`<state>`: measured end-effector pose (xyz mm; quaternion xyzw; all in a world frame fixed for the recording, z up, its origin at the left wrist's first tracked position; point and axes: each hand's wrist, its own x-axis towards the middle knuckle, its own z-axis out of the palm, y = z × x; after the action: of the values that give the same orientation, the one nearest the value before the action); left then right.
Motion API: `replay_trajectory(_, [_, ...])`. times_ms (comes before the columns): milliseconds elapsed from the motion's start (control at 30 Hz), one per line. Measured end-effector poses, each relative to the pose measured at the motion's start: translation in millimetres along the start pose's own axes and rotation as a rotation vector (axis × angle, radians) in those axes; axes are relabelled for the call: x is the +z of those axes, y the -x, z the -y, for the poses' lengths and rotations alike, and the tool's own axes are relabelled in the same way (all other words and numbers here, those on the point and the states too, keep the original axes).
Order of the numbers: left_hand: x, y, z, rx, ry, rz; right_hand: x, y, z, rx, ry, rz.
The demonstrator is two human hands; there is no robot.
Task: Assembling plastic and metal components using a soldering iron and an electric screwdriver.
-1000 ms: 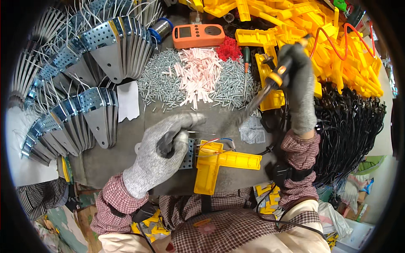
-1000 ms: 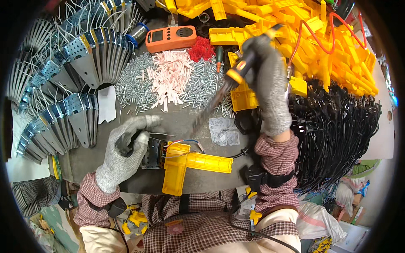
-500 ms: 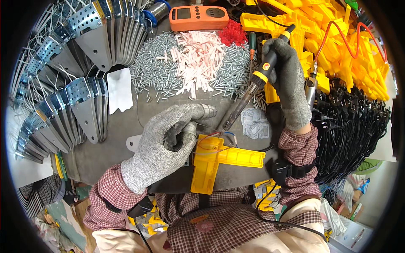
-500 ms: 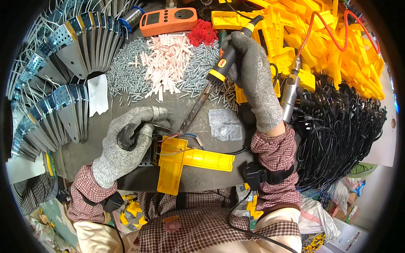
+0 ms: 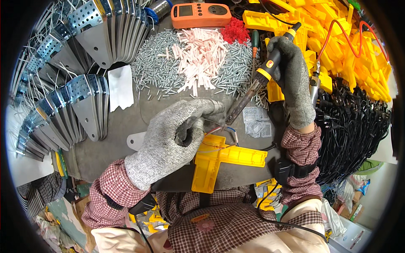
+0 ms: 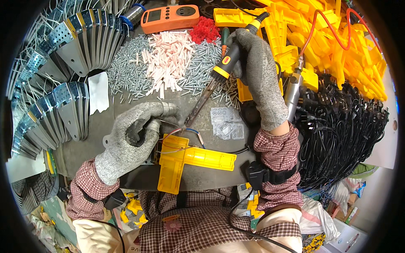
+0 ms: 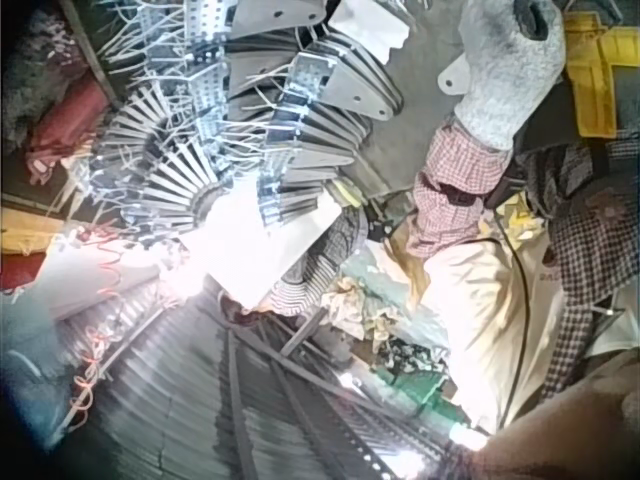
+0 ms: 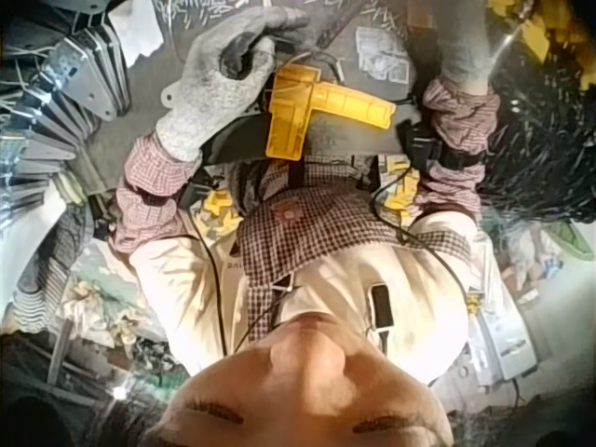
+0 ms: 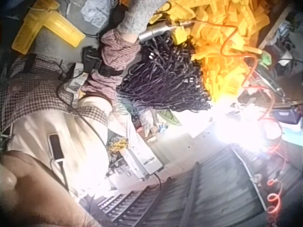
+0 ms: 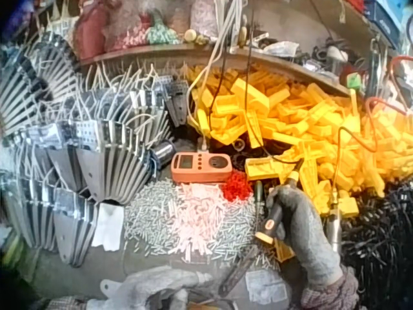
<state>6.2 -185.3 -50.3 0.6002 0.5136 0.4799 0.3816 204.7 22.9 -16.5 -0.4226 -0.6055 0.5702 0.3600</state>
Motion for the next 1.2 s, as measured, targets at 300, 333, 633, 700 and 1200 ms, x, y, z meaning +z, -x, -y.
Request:
replay_trajectory(300, [-5.8, -3.2, -13.9, -0.071, -0.164, 0.037, 1.9, 5.0, 7.4, 0.054, -0.021, -0.028])
replay_trajectory(333, [-6.3, -3.1, -15.3, 0.011, -0.228, 0.006, 1.9, 6.2, 9.7, 0.056, -0.028, -0.038])
replay_trajectory(633, [0.1, 17.7, -33.6, 0.058, -0.251, 0.012, 7.0, 20.8, 13.8, -0.018, -0.098, 0.062])
replay_trajectory(700, [1.1, 17.5, -30.7, 0.071, -0.246, 0.004, 12.1, 21.4, 12.9, -0.002, -0.061, 0.068])
replay_trajectory(1200, [6.8, 17.4, -29.1, 0.039, -0.190, -0.015, 18.2, 18.1, 11.9, 0.018, -0.074, 0.035])
